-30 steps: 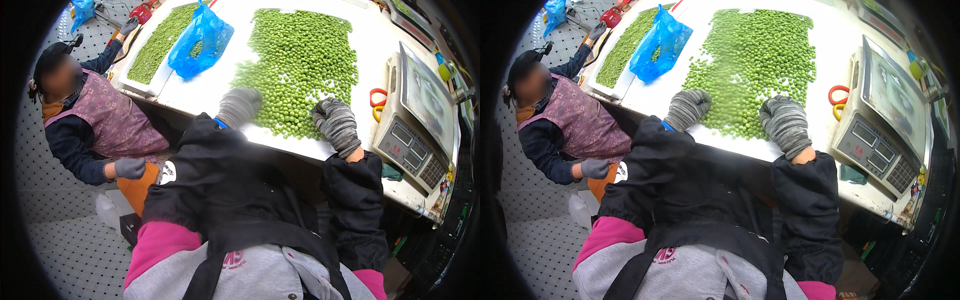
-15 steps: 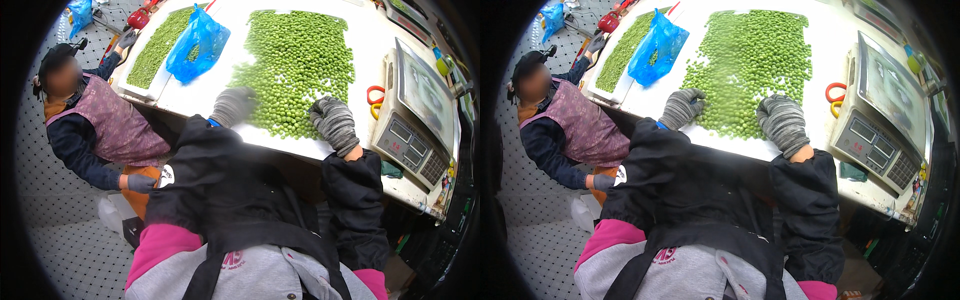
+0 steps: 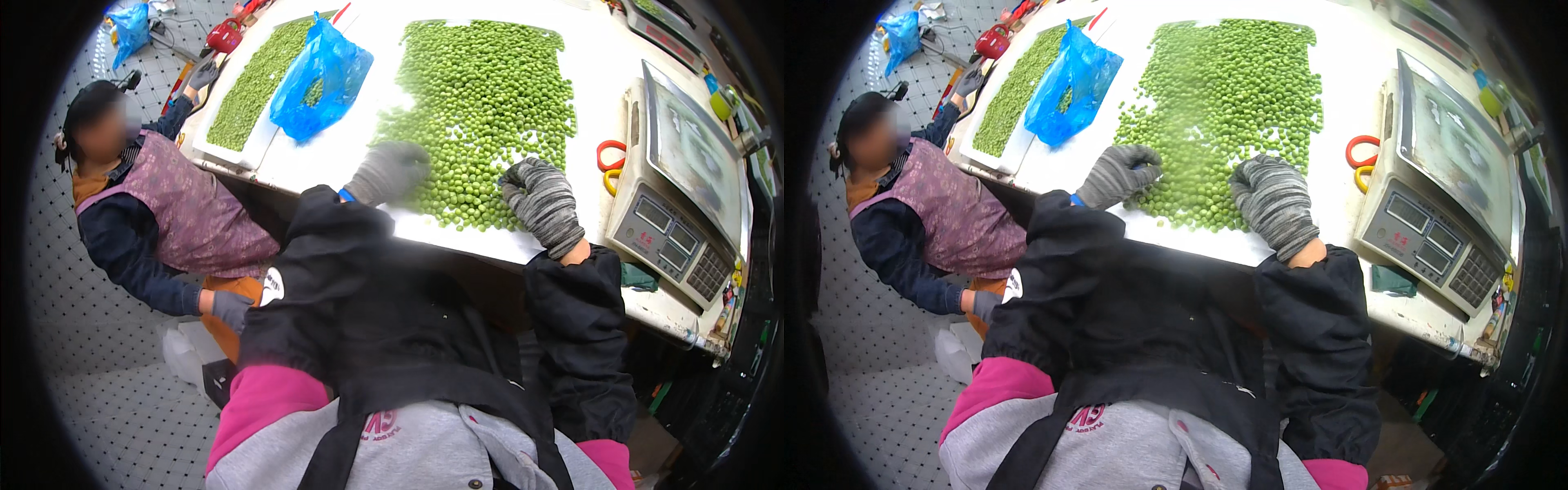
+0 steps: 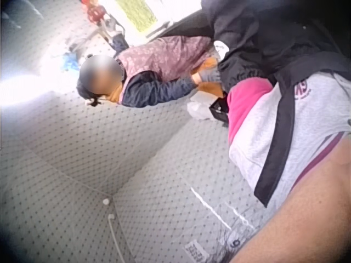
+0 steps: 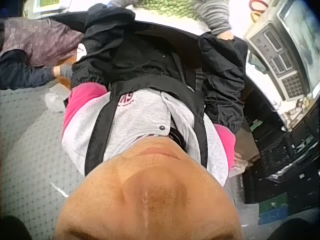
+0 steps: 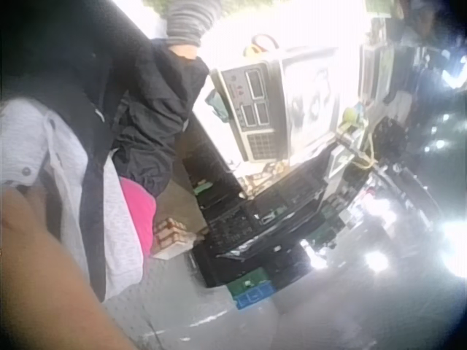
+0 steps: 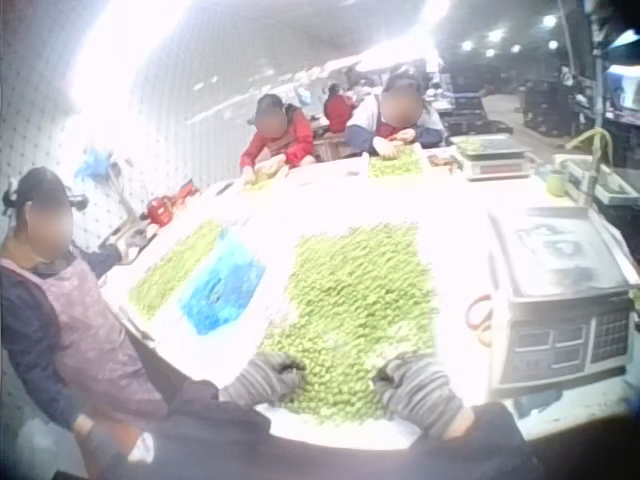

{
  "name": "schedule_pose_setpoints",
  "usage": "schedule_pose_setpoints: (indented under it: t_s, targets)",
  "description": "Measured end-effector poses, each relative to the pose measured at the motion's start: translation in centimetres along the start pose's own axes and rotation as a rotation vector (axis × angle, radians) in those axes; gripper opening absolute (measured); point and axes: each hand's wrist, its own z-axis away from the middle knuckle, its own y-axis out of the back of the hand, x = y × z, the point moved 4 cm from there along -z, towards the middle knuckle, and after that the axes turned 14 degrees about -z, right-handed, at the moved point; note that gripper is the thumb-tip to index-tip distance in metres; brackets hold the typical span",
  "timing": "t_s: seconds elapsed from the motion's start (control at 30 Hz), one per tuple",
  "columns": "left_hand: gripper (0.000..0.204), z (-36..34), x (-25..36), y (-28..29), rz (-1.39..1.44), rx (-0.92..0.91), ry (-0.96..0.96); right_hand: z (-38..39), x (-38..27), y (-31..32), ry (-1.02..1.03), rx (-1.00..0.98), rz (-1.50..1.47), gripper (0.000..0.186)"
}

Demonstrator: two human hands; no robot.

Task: The person spreads and sorts green peas on a white tray using gloved hands, moving peas from a blue bag and arranging them in rows. A coworker performs similar sorting on an adjacent tray. The person occasionally uses a digital scale on the table.

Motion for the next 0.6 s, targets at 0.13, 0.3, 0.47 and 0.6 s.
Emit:
schedule_pose_setpoints:
  t_s: [0.13, 0.3, 0.47, 0.6]
  targets:
    - [0.014, 1.2, 2.1, -1.2, 0.732, -0.054, 0.150, 0.2, -1.1, 0.2, -0.037, 0.052, -0.501, 0.026]
    - [0.010, 2.6, 6.2, -3.7, 1.190, -0.253, 0.047, 0.5, -2.2, -0.2, 0.049, 0.081, -0.527, 0.033]
    - [0.010, 2.6, 7.3, -4.0, 1.417, -0.286, 0.213, 0.6, -1.3, -0.1, 0.050, 0.142, -0.614, 0.020]
    - [0.015, 2.6, 7.3, -3.4, 1.142, -0.247, 0.189, 0.6, -1.5, -0.1, 0.096, 0.132, -0.525, 0.019]
